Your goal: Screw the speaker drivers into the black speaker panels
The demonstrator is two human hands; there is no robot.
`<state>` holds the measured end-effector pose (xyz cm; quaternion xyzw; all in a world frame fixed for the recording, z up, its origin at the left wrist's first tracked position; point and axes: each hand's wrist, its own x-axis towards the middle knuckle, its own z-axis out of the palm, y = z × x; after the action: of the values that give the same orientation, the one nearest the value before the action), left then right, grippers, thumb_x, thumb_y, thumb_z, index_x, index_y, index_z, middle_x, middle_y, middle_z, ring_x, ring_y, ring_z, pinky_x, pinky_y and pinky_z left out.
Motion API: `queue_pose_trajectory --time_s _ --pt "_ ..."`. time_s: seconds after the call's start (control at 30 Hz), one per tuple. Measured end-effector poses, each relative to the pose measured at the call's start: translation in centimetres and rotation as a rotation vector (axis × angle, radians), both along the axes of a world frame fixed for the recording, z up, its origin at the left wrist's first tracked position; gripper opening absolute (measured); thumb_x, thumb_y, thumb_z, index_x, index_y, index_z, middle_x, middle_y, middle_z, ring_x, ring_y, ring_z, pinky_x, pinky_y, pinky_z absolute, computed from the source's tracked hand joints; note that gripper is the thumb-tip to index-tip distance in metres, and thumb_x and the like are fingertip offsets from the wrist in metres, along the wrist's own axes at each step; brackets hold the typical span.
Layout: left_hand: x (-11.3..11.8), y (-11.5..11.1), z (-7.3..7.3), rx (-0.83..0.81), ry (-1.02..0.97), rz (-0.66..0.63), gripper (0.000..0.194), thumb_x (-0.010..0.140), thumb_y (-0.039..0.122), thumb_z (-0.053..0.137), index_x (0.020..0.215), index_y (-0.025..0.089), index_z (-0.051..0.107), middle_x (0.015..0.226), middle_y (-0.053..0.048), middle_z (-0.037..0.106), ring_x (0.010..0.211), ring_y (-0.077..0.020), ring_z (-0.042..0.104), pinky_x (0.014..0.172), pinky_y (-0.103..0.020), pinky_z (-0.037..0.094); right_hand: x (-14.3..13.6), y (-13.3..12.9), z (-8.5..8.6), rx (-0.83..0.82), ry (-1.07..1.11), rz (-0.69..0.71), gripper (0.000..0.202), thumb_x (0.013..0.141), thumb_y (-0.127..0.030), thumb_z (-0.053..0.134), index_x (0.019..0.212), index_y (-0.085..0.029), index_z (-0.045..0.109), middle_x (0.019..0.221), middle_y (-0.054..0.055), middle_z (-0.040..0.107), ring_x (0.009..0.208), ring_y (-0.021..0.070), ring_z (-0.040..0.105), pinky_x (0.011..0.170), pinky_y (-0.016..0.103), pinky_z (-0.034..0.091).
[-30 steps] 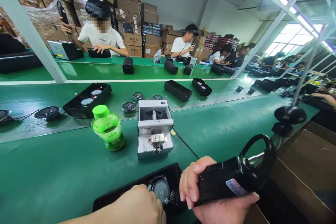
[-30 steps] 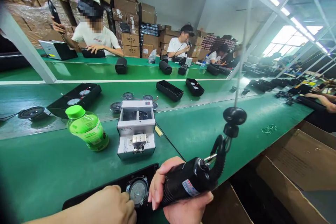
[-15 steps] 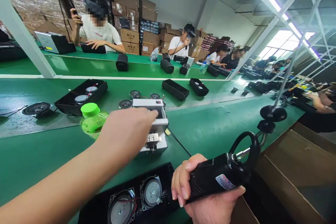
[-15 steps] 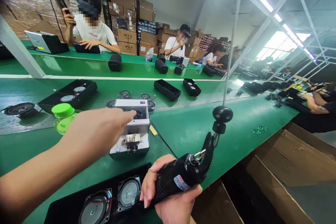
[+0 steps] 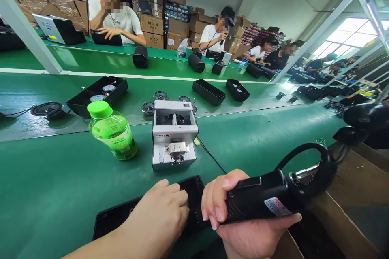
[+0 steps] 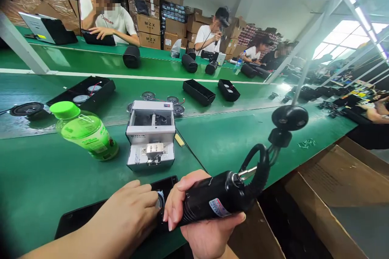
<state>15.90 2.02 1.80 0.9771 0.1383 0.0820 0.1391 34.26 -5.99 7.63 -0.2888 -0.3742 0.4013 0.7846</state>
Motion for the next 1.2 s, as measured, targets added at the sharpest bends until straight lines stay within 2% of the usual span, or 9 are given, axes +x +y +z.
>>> queue_pose_trajectory --time_s 0.23,0.4,0.5,0.63,0.83,1.0,1.03,1.13,1.2 --pt "-0.4 -0.3 0.8 -0.156 -0.046 0.112 0.017 0.104 0.017 0.085 0.094 0.026 0.074 0.093 0.000 0.078 0.084 -0.0242 0.068 0.081 -0.045 0.036 0.5 -0.3 0.6 0.048 -0.017 -0.006 0.097 0.095 -0.118 0.055 0.115 -0.034 0.098 0.056 -0.003 0.067 0.041 0.0159 0.055 0.045 0.027 0.055" --pt "-0.8 -0.3 1.5 -0.282 -0.109 0.112 0.023 0.098 0.006 0.080 0.100 0.026 0.070 0.104 0.000 0.084 0.091 -0.0239 0.075 0.086 -0.042 0.042 1.7 -0.5 1.5 0.070 -0.014 0.027 0.100 0.097 -0.118 0.053 0.116 -0.031 0.097 0.057 -0.005 0.064 0.039 0.0143 0.047 0.045 0.029 0.052" --pt "-1.3 -0.6 2.4 -0.383 -0.185 0.113 0.026 0.099 0.002 0.076 0.103 0.027 0.070 0.104 0.004 0.086 0.088 -0.0187 0.077 0.087 -0.035 0.051 2.3 -0.5 2.4 0.110 0.003 0.100 0.094 0.102 -0.113 0.055 0.117 -0.031 0.096 0.056 -0.008 0.056 0.038 0.0119 0.037 0.044 0.027 0.049" --pt "-2.1 -1.5 3.2 -0.505 -0.302 0.145 0.031 0.095 0.003 0.082 0.110 0.029 0.074 0.100 0.007 0.087 0.084 -0.0149 0.078 0.078 -0.024 0.057 3.1 -0.8 3.6 0.159 0.034 0.211 0.087 0.109 -0.105 0.056 0.123 -0.028 0.096 0.058 -0.011 0.048 0.037 0.0098 0.032 0.046 0.028 0.050" --pt "-3.2 -2.4 3.0 -0.608 -0.414 0.102 0.016 0.103 0.014 0.082 0.105 0.029 0.078 0.092 0.006 0.087 0.077 -0.0131 0.079 0.077 -0.020 0.060 4.3 -1.8 4.6 0.133 -0.039 0.367 0.072 0.112 -0.095 0.067 0.133 -0.032 0.094 0.057 -0.014 0.041 0.033 0.0107 0.037 0.049 0.031 0.054" --pt "-3.5 -2.5 2.2 -0.639 -0.467 0.083 0.004 0.111 0.028 0.082 0.113 0.031 0.085 0.092 0.004 0.089 0.076 -0.0132 0.080 0.079 -0.020 0.063 1.8 -1.7 5.0 0.143 0.018 0.348 0.079 0.112 -0.101 0.059 0.128 -0.033 0.095 0.056 -0.014 0.039 0.032 0.0092 0.034 0.044 0.027 0.043" --pt "-3.4 -2.5 2.0 -0.643 -0.486 0.083 0.009 0.110 0.035 0.087 0.118 0.031 0.086 0.095 0.003 0.090 0.078 -0.0144 0.081 0.079 -0.021 0.064 1.0 -1.6 5.1 0.150 0.038 0.323 0.082 0.111 -0.104 0.055 0.127 -0.034 0.095 0.056 -0.014 0.039 0.032 0.0091 0.033 0.042 0.027 0.040" --pt "-3.3 -2.4 2.2 -0.666 -0.511 0.108 0.040 0.100 0.055 0.101 0.129 0.031 0.088 0.108 0.000 0.095 0.088 -0.0190 0.087 0.081 -0.024 0.068 -0.8 -1.6 5.2 0.158 0.051 0.251 0.092 0.106 -0.111 0.048 0.122 -0.035 0.096 0.054 -0.013 0.038 0.034 0.0108 0.032 0.041 0.027 0.036" --pt "-3.6 -2.5 2.6 -0.657 -0.474 0.099 0.032 0.105 0.052 0.099 0.126 0.031 0.090 0.107 0.001 0.094 0.088 -0.0180 0.088 0.081 -0.022 0.067 -1.0 -1.8 5.2 0.142 0.042 0.238 0.093 0.105 -0.113 0.047 0.120 -0.035 0.096 0.053 -0.012 0.037 0.034 0.0115 0.032 0.041 0.027 0.037"
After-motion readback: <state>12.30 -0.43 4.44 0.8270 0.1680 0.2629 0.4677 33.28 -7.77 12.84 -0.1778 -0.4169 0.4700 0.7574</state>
